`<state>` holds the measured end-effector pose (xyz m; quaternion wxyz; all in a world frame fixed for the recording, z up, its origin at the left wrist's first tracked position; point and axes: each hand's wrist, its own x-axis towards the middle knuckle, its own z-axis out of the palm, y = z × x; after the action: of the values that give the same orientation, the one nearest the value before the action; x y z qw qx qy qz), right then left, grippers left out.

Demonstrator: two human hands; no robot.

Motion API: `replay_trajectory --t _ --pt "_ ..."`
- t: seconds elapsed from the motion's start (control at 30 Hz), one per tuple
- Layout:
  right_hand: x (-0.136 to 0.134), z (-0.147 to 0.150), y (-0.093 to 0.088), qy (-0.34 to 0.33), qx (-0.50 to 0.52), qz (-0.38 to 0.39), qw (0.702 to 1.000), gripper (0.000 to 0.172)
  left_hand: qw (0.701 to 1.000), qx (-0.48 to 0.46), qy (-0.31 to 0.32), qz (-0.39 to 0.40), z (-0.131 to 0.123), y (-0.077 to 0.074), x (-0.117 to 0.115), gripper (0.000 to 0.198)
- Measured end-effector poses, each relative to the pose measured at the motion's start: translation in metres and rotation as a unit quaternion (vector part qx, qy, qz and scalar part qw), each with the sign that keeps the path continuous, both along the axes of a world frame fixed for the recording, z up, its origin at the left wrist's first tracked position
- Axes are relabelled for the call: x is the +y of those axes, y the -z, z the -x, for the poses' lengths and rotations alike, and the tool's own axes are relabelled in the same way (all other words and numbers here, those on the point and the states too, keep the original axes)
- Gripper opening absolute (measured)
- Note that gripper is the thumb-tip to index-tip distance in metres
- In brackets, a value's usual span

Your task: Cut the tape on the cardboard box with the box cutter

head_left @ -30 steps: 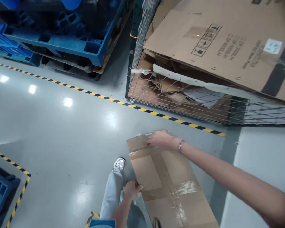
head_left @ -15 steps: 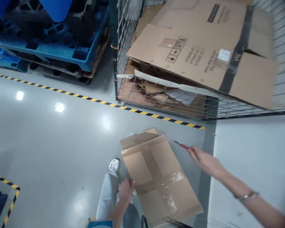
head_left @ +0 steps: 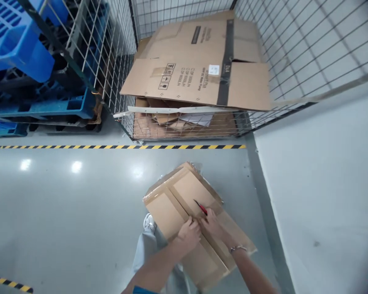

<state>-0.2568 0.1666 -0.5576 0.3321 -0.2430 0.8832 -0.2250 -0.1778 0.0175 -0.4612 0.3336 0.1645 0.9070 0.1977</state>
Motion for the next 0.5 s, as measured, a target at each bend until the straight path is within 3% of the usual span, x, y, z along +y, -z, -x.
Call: replay_trajectory --t 0.1,0.23,0.3,0.4,0.47,0.5 --pt "0.002 0.005 -0.012 0.004 -0.013 0.019 1.0 0.027 0.997 0.015 0.071 -0.002 0.001 -0.037 -0.003 0.039" --pt "-0.007 0.005 -0.042 0.018 0.013 -0.024 0.999 0.053 0.991 0.013 0.121 -0.05 -0.074 -0.108 -0.028 0.021" --pt "-0.017 -0.003 -0.063 0.019 0.034 -0.058 0.998 0.057 0.992 -0.093 0.086 -0.018 -0.107 -0.133 -0.047 0.031" --pt "-0.034 -0.016 -0.095 -0.002 0.066 -0.089 0.994 0.046 0.967 -0.221 0.037 0.12 -0.105 -0.142 -0.068 0.049" --pt "-0.04 -0.021 -0.115 -0.027 0.083 -0.089 0.992 0.033 0.953 -0.24 0.032 0.184 -0.076 -0.13 -0.073 0.043" --pt "-0.04 -0.02 -0.124 -0.038 0.09 -0.088 0.991 0.034 0.95 -0.233 0.036 0.203 -0.059 -0.12 -0.073 0.042"
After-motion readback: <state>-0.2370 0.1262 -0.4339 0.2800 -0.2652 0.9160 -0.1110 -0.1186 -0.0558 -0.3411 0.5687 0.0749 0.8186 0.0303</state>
